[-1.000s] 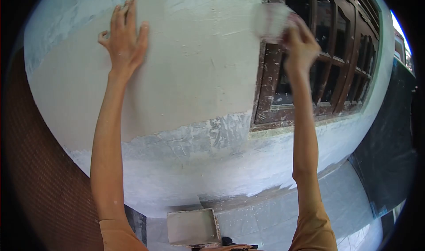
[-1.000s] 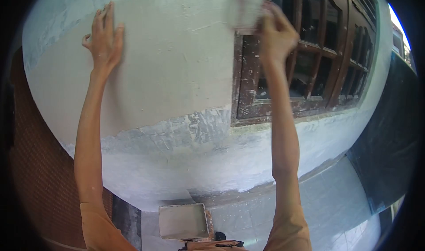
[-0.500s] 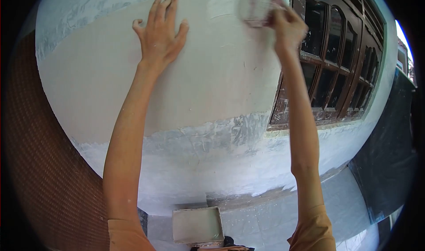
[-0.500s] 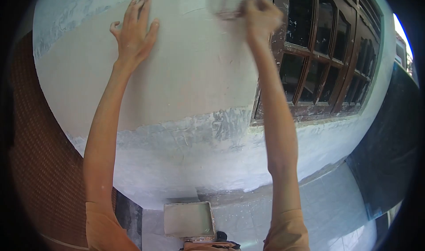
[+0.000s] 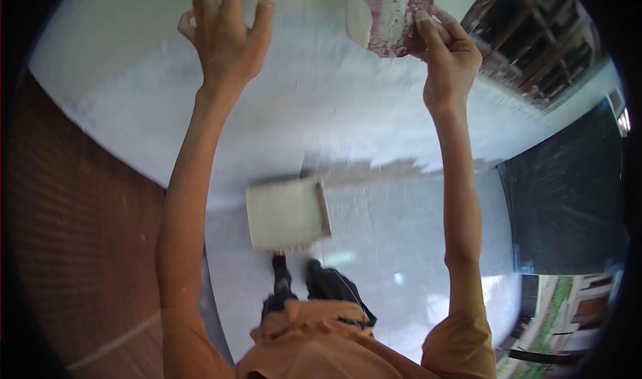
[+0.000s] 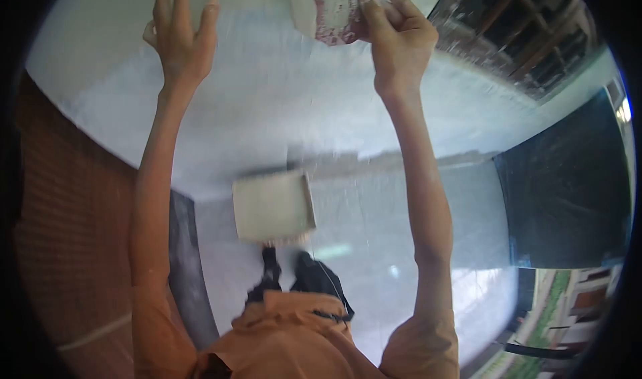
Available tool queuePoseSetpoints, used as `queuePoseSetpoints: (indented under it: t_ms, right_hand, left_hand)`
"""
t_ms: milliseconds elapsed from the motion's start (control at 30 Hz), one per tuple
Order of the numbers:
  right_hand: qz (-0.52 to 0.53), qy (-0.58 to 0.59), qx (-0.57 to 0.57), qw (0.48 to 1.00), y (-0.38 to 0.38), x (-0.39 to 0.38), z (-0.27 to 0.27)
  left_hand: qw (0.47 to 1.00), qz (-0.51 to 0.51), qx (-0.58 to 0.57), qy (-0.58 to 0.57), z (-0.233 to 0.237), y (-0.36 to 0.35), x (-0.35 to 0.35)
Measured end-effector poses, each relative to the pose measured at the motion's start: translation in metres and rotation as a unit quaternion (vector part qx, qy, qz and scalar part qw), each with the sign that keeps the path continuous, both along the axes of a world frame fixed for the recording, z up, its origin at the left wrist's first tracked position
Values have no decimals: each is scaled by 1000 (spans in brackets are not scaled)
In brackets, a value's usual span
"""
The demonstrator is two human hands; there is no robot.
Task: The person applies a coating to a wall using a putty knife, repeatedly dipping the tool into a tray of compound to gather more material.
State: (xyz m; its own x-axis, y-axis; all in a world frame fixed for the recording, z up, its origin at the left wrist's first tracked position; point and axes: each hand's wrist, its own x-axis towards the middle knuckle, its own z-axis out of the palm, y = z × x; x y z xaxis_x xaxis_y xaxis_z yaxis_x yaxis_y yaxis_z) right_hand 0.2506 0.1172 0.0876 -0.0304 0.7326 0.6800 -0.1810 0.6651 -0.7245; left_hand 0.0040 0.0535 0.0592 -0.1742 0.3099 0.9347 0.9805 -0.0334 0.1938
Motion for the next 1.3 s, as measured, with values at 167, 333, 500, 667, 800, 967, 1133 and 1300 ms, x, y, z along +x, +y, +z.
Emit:
queuePoseSetpoints:
  t_ms: [167, 333, 500, 667, 800, 967, 1133, 1300]
  right_hand:
    - [35, -143, -124, 981, -54, -9, -146]
    - [28, -299, -208, 931, -100, 0, -282]
    - [30, -365, -208, 907, -135, -3, -419]
    - [85, -429, -164, 884, -166, -5, -515]
    - [109, -462, -125, 871, -183, -19, -566]
    - [120, -527, -74, 838, -194, -37, -589]
    - [100, -542, -26, 834, -199, -51, -592]
    - [126, -557, -50, 819, -203, -56, -592]
  left_hand:
    - [956, -35, -35, -290, -184, -92, 11]
    - [824, 69, -147, -543, -325, -185, 58]
    - [544, 114, -112, -823, -453, -229, 84]
    - [271, 94, -21, -958, -511, -241, 105]
    - [148, 29, 64, -987, -551, -253, 104]
    - [148, 3, 48, -988, -565, -260, 97]
    - [147, -28, 42, -988, -572, -263, 96]
    - [132, -49, 50, -989, -575, -265, 97]
